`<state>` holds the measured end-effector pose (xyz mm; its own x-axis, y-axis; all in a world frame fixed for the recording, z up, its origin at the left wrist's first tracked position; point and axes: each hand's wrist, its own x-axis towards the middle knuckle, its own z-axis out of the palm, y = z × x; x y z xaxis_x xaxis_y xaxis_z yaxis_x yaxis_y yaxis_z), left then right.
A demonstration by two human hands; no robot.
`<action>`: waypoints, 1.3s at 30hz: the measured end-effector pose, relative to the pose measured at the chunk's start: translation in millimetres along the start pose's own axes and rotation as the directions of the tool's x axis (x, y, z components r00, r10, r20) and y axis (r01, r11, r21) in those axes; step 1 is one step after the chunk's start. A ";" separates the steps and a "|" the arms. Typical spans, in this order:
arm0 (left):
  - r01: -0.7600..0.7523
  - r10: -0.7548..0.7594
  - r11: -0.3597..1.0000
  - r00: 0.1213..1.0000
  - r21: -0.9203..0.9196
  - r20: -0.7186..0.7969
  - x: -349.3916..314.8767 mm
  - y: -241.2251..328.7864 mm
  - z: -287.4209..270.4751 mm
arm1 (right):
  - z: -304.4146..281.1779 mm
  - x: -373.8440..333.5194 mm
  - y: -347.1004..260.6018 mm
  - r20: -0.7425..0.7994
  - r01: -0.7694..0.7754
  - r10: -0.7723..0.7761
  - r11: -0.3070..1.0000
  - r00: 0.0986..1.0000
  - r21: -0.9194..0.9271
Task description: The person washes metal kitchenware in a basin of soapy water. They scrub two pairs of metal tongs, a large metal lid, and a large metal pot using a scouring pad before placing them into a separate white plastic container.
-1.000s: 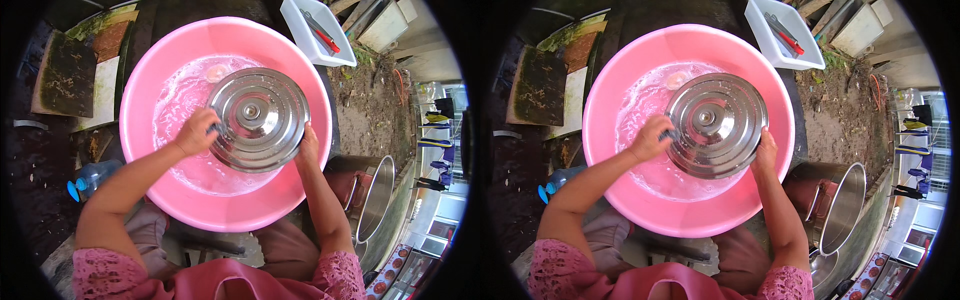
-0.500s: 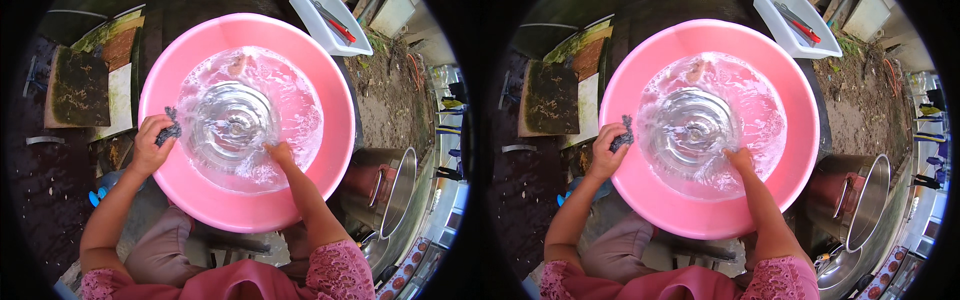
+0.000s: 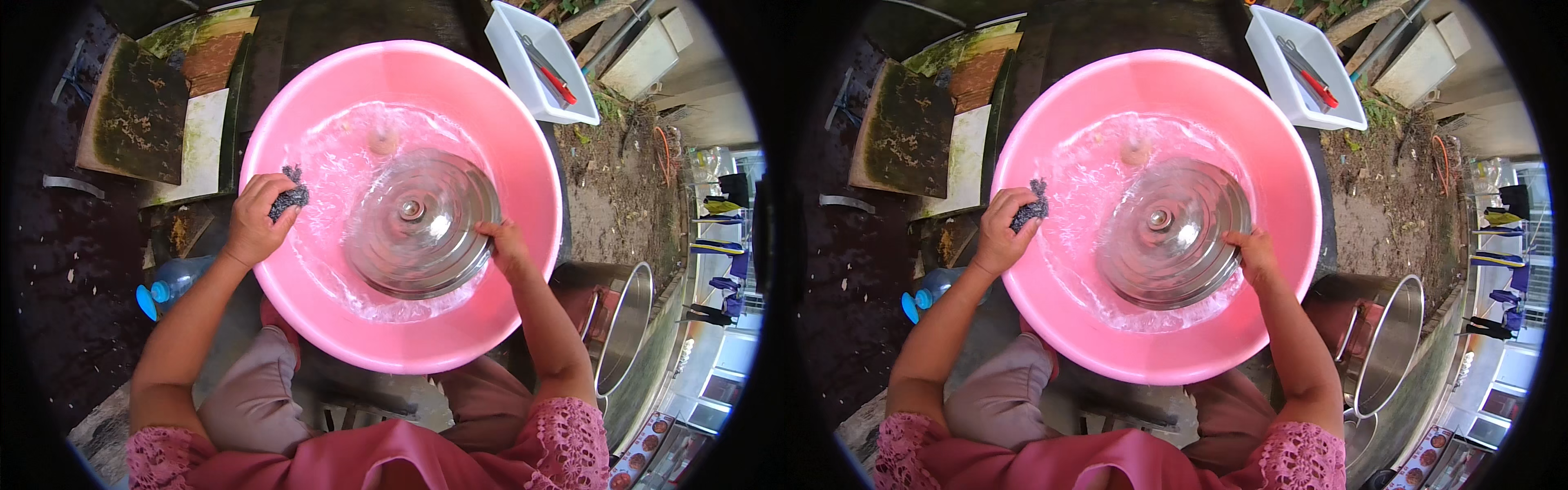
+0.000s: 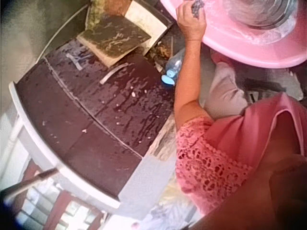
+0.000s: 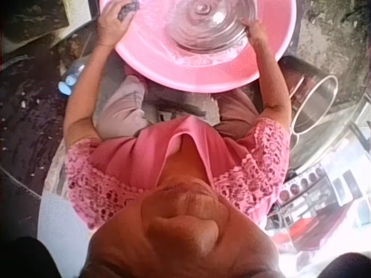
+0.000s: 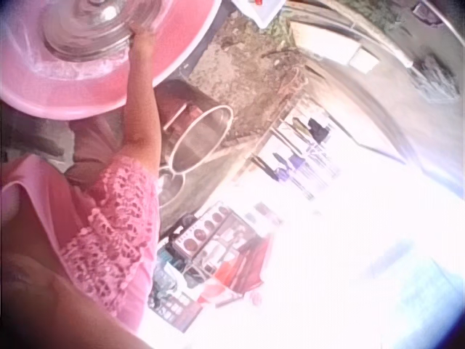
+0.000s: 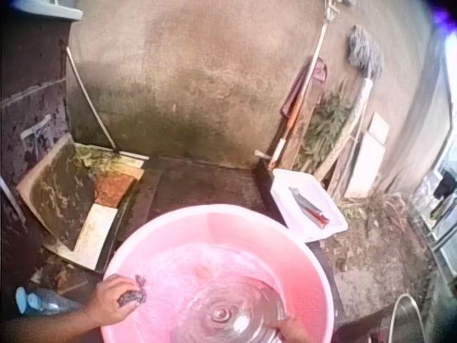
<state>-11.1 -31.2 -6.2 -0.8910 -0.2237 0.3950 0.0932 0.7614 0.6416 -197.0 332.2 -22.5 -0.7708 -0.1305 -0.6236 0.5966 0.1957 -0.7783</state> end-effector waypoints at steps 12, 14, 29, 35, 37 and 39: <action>0.005 -0.005 1.000 1.000 0.006 0.005 -0.5 2.3 -3.0 | 32.7 -86.7 -120.0 0.246 0.566 -0.528 0.616 0.813 -0.548; -0.003 0.003 1.000 1.000 0.005 0.000 -0.7 0.1 -0.6 | 43.8 -61.1 -73.1 0.384 0.778 -0.711 0.368 0.588 -0.510; 0.015 -0.015 0.999 1.000 0.050 0.000 -1.3 -1.4 2.5 | 27.1 35.4 119.0 0.491 0.428 -0.333 -0.247 0.805 -0.870; -0.001 0.000 0.999 1.000 0.042 0.011 4.5 2.5 4.0 | -18.0 83.5 136.3 -0.192 0.013 -0.208 0.709 0.959 -0.705; 0.007 -0.007 0.999 1.000 0.049 0.014 2.1 2.4 3.0 | -15.5 92.8 142.4 -0.307 0.065 -0.159 0.953 0.938 -0.295; 0.000 -0.001 0.999 1.000 0.054 0.006 2.3 1.2 2.1 | 6.3 86.7 141.3 -0.483 0.152 -0.114 0.988 0.868 0.039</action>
<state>-13.9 -29.5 -5.9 -0.8937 -0.2208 0.3907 0.0689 0.7928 0.6056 -178.1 342.4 -187.0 -0.8453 0.3339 -0.4171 0.4809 0.1355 -0.8662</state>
